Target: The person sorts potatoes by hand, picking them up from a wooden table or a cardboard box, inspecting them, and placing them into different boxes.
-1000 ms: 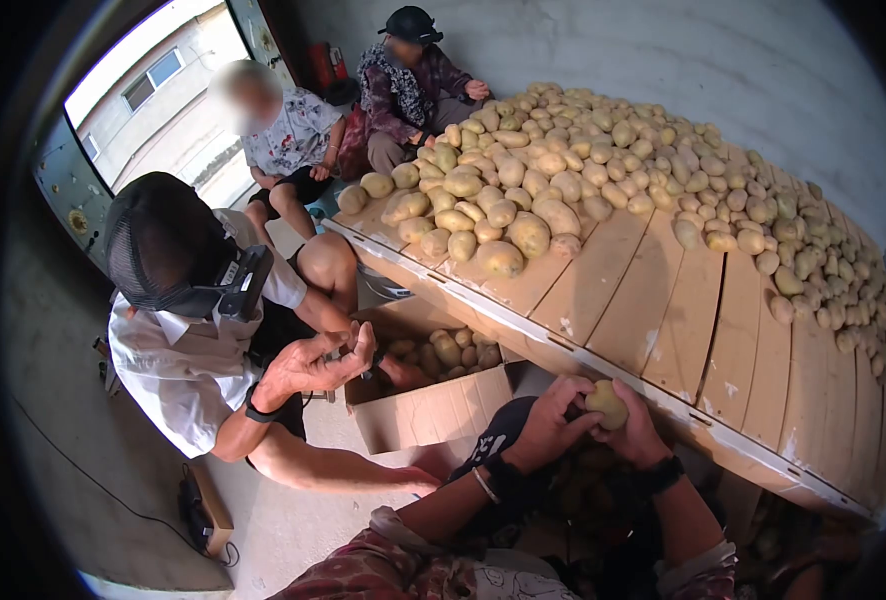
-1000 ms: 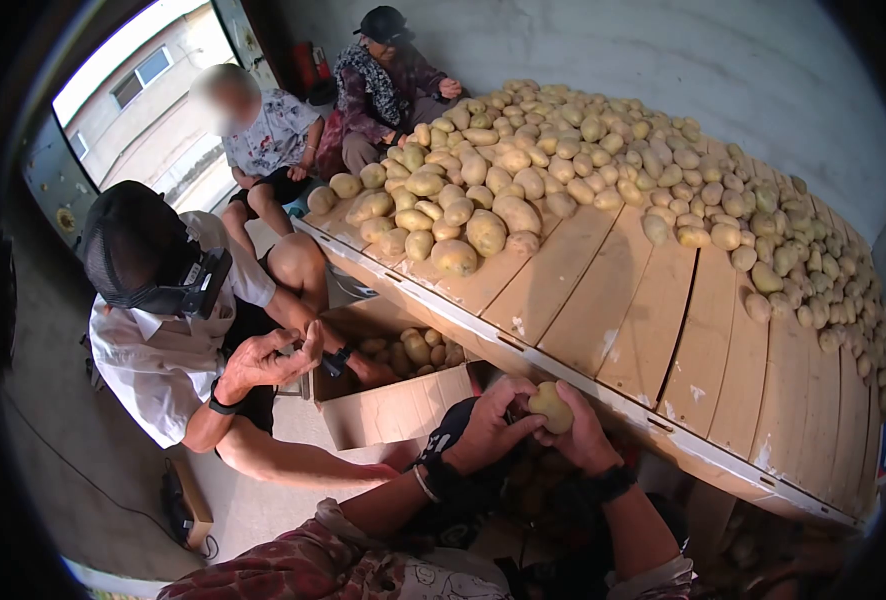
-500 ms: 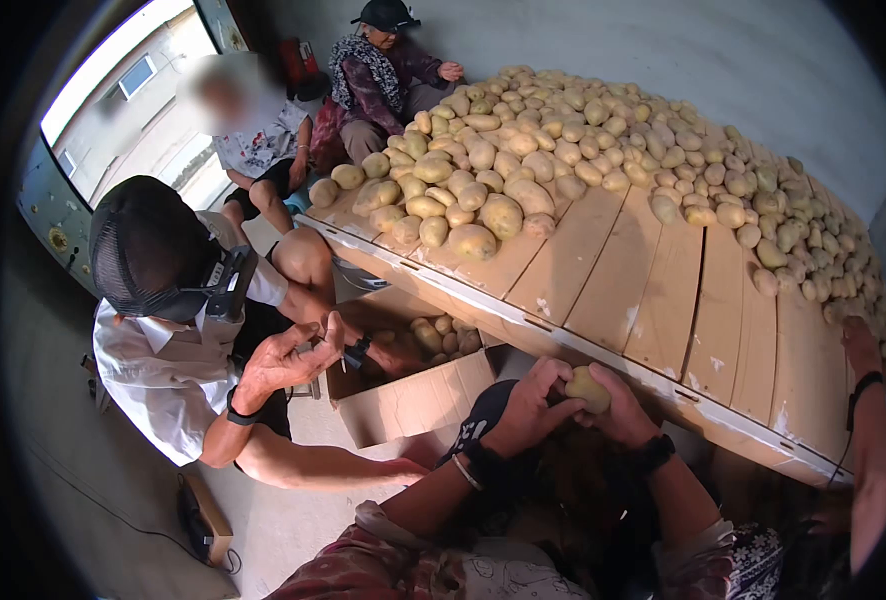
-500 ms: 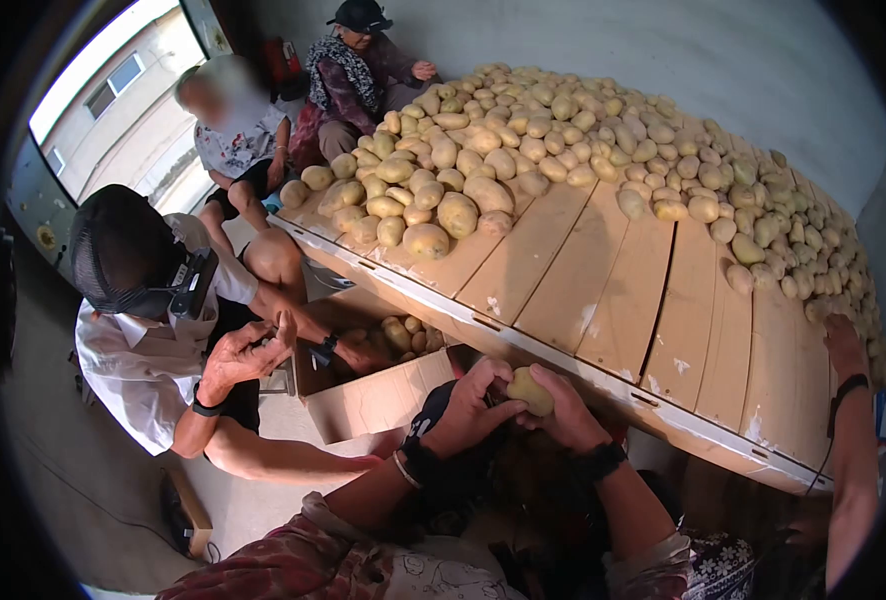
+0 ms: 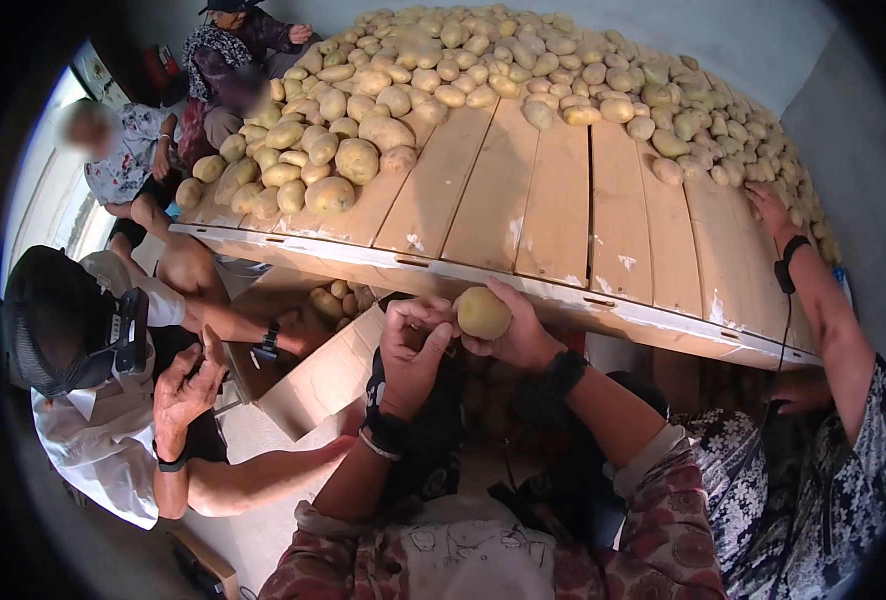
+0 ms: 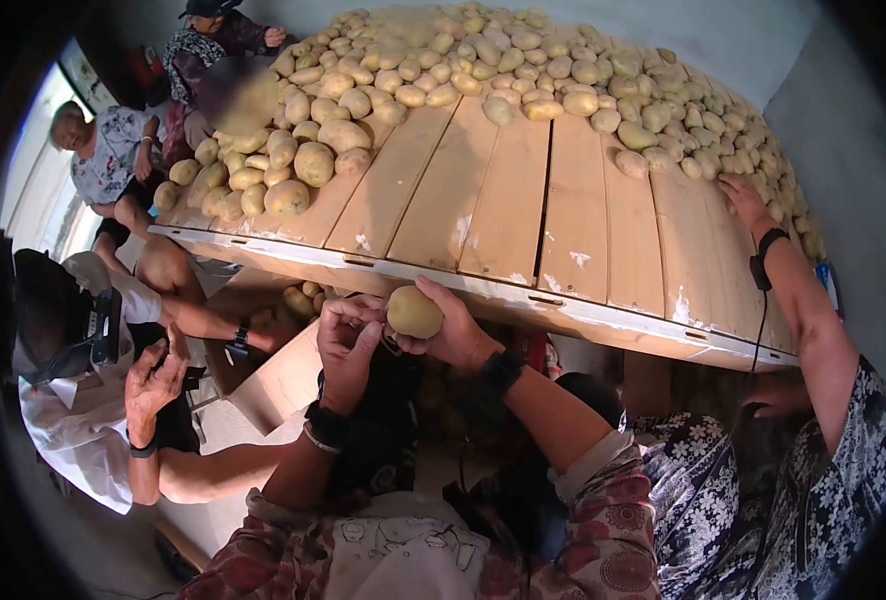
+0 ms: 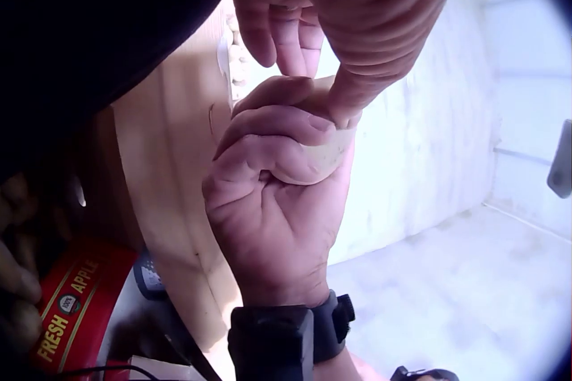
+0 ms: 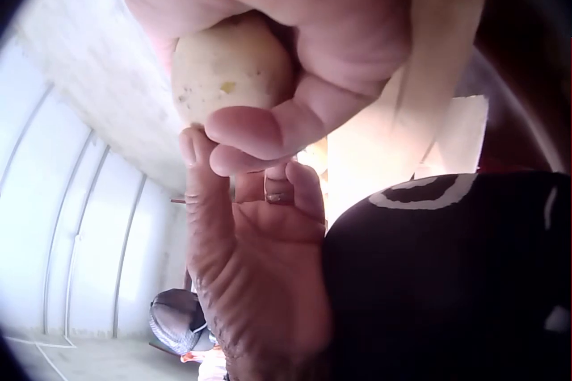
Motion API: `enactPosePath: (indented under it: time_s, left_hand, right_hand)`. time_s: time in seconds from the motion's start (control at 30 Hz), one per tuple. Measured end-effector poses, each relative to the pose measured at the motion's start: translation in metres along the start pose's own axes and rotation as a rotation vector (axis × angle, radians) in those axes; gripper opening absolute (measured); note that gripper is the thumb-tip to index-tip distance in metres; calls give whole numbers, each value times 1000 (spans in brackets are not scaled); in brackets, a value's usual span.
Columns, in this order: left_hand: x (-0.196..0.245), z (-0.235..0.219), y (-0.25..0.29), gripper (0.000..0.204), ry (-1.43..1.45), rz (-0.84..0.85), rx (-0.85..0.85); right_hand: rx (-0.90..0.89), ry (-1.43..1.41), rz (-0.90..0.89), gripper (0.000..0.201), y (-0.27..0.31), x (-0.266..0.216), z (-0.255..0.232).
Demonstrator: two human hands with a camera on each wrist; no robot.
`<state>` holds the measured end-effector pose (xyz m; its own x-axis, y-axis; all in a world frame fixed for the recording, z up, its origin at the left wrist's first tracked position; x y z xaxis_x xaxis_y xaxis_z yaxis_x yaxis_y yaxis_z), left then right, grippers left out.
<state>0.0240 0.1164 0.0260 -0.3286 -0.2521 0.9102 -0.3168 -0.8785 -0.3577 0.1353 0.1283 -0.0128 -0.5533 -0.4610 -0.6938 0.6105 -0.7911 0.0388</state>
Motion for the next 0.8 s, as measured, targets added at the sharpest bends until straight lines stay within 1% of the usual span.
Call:
enactPosePath:
  time_s: [0.07, 0.1, 0.13, 0.2, 0.23, 0.27, 0.3, 0.33, 0.37, 0.4, 0.47, 0.5, 0.53, 0.57, 0.6, 0.63, 0.67, 0.7, 0.73, 0.8]
  left_hand:
    - [7, -8, 0, 19, 7, 72, 51]
    - [6, -9, 2, 14, -3, 6, 61]
    - [6, -12, 2, 14, 6, 2, 58]
    - [-1, -11, 1, 8, -155, -107, -48]
    - [7, -9, -3, 8, -281, -67, 1]
    - [8, -9, -5, 8, -276, -76, 0]
    - [11, -7, -7, 8, -379, -53, -36]
    - [15, -5, -8, 10, -484, -30, -74]
    - [12, -7, -8, 20, -424, -113, -107]
    - [18, -5, -10, 29, -511, -128, -158]
    - [20, -5, -11, 34, -604, -80, -225]
    - [18, -9, -11, 35, -577, -51, -196]
    - [19, -13, -10, 35, -555, -20, -171]
    - [19, -18, -8, 26, -500, -52, -127]
    - [17, -21, -6, 26, -501, -57, -128]
    - [11, -28, -4, 19, -459, -78, -105]
    - [6, -33, -4, 11, -414, -96, -83]
    - [5, -36, -4, 2, -441, -99, -69]
    - [4, -38, -5, 2, -440, -99, -70]
    - [3, -43, -3, 5, -474, -102, -66]
  right_hand:
    - [-215, -98, 16, 63, -1, -8, 22]
    - [-191, -82, 31, 67, 0, -10, 21]
    - [-181, -81, 31, 67, 2, -12, 18]
    - [-269, -84, 61, 63, 3, -13, 21]
    - [-264, -86, 64, 63, 4, -13, 19]
    - [-269, -73, 50, 60, 6, -14, 19]
    - [-272, -59, 38, 58, 8, -15, 19]
    - [-264, -67, 41, 58, 11, -19, 18]
    - [-277, -56, -27, 53, 14, -32, 19]
    - [-288, -52, -89, 49, 18, -41, 19]
    - [-216, -101, -214, 42, 28, -58, 4]
    - [-219, -107, -245, 41, 34, -67, -2]
    - [-153, -83, -270, 40, 41, -76, -6]
    - [-132, -68, -298, 39, 47, -83, -10]
    - [-110, -57, -323, 39, 52, -88, -15]
    - [-106, -61, -320, 39, 58, -90, -21]
    - [-126, -39, -332, 39, 65, -95, -25]
    - [-147, -15, -346, 40, 72, -98, -27]
    - [-145, -14, -347, 40, 77, -100, -25]
    - [-47, 331, -389, 40, 86, -109, -20]
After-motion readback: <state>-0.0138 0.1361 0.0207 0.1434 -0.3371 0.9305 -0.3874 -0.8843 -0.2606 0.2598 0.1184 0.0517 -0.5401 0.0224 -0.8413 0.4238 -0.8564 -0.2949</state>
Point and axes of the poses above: each hand's wrist, its own y-axis away from the middle knuckle, its own z-axis out of the palm, x = y × z, the point moved 8 cm from there along -y, towards the middle knuckle, and after that the axes turned 10 degrees about -x, right-handed, at the moved point
